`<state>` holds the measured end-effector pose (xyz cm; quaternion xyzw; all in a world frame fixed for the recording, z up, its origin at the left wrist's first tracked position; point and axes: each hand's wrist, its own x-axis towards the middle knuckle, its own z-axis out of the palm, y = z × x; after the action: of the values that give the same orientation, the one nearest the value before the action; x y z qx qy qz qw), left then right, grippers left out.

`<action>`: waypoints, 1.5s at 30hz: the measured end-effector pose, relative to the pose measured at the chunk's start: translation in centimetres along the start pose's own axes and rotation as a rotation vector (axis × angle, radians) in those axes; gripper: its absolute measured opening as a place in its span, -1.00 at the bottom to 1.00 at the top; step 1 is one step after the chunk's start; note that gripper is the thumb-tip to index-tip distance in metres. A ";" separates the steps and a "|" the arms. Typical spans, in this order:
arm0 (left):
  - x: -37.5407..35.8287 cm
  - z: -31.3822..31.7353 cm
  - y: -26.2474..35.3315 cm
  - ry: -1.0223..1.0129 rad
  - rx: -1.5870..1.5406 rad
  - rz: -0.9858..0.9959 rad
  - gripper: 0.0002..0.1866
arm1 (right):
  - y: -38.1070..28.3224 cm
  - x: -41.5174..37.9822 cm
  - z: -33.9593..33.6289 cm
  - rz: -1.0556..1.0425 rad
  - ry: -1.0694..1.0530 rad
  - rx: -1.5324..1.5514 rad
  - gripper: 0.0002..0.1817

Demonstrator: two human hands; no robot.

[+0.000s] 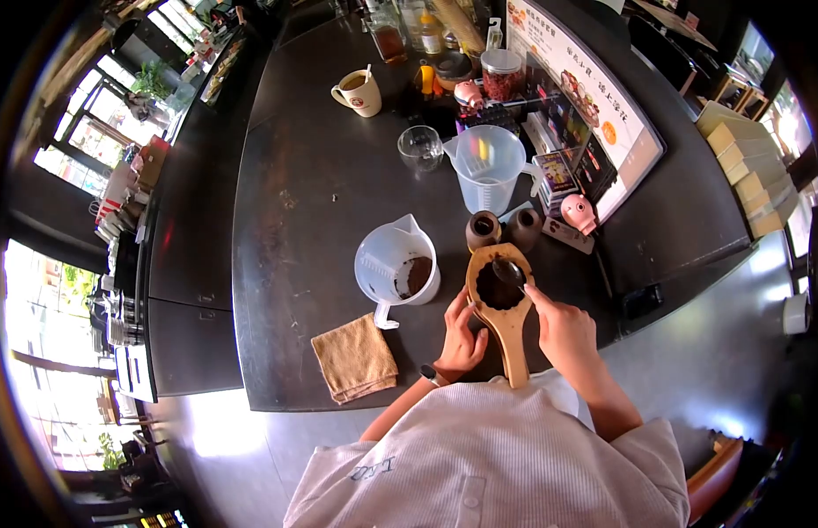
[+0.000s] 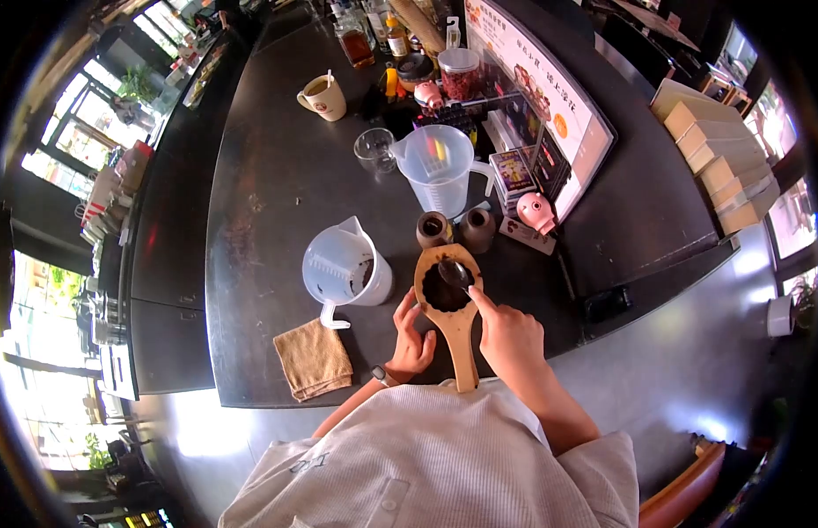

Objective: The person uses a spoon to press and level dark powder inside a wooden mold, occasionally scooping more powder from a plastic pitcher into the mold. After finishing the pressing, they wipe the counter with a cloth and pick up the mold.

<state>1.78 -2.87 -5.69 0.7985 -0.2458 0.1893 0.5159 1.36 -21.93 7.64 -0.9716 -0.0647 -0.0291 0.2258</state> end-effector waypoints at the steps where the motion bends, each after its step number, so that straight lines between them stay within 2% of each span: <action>1: 0.0 0.0 0.0 0.002 0.000 0.003 -0.30 | 0.0 -0.1 0.0 -0.004 -0.001 -0.001 -0.56; 6: 0.1 0.0 0.1 -0.015 0.005 0.009 -0.29 | -0.1 -0.6 -0.7 -0.017 -0.034 -0.011 -0.56; 11: 0.0 0.1 -0.2 0.003 -0.022 0.005 -0.30 | 1.2 0.1 -1.4 -0.072 0.061 -0.004 -0.59; 14: 2.3 -0.7 2.1 0.053 -0.141 -0.055 -0.40 | 0.7 0.5 -2.4 -0.102 -0.016 0.043 -0.63; 15: 0.9 -0.1 1.3 0.066 -0.066 -0.158 -0.43 | 0.6 0.3 -2.3 -0.121 0.014 0.082 -0.65; 16: 2.0 -1.1 1.9 -0.072 -0.078 -0.212 -0.45 | 1.6 0.2 -1.3 -0.218 0.089 0.078 -0.62; 17: 1.9 -1.3 2.0 -0.094 -0.060 -0.205 -0.49 | 2.3 0.1 -0.5 -0.222 0.113 0.119 -0.65; 20: -0.6 -0.2 -0.1 -0.039 -0.007 -0.072 -0.34 | 4.0 -0.1 1.7 -0.158 0.156 0.181 -0.78; 21: -0.6 -0.1 0.0 -0.013 -0.018 -0.045 -0.35 | 3.9 -0.1 1.9 -0.120 0.144 0.216 -0.83; 22: -0.4 0.0 0.0 0.007 -0.036 -0.019 -0.36 | 3.5 -0.2 1.6 0.048 0.017 0.293 -0.89; 24: -0.5 0.0 0.0 -0.005 -0.038 -0.041 -0.36 | 2.9 -0.1 0.8 -0.022 -0.062 0.146 -0.73; 27: -0.2 -0.1 0.4 -0.011 -0.020 -0.046 -0.36 | 2.8 0.1 1.4 -0.165 0.102 0.147 -0.76; 30: -0.4 -0.1 0.3 -0.016 -0.028 -0.033 -0.36 | 2.5 0.6 1.5 -0.207 0.132 0.125 -0.80; 31: -0.3 -0.1 0.3 -0.015 -0.026 -0.032 -0.37 | 2.1 0.7 1.0 -0.161 0.070 0.083 -0.81; 39: -0.2 0.0 0.3 0.010 -0.038 -0.027 -0.34 | 2.8 0.9 2.1 -0.214 0.175 0.036 -0.79; 42: 0.0 0.1 0.0 0.018 -0.015 -0.036 -0.33 | 3.1 0.8 2.0 -0.207 0.100 -0.008 -0.78; 44: -0.7 0.5 -0.5 0.032 -0.029 -0.041 -0.35 | 5.3 1.0 4.7 -0.187 0.088 -0.034 -0.90; 45: -0.5 0.2 0.1 0.009 -0.015 -0.132 -0.42 | 5.8 0.8 4.9 -0.207 0.072 -0.013 -0.90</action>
<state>1.36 -2.95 -5.97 0.8082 -0.1919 0.1567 0.5343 3.13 -24.82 0.79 -0.9595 -0.1564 -0.0877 0.2175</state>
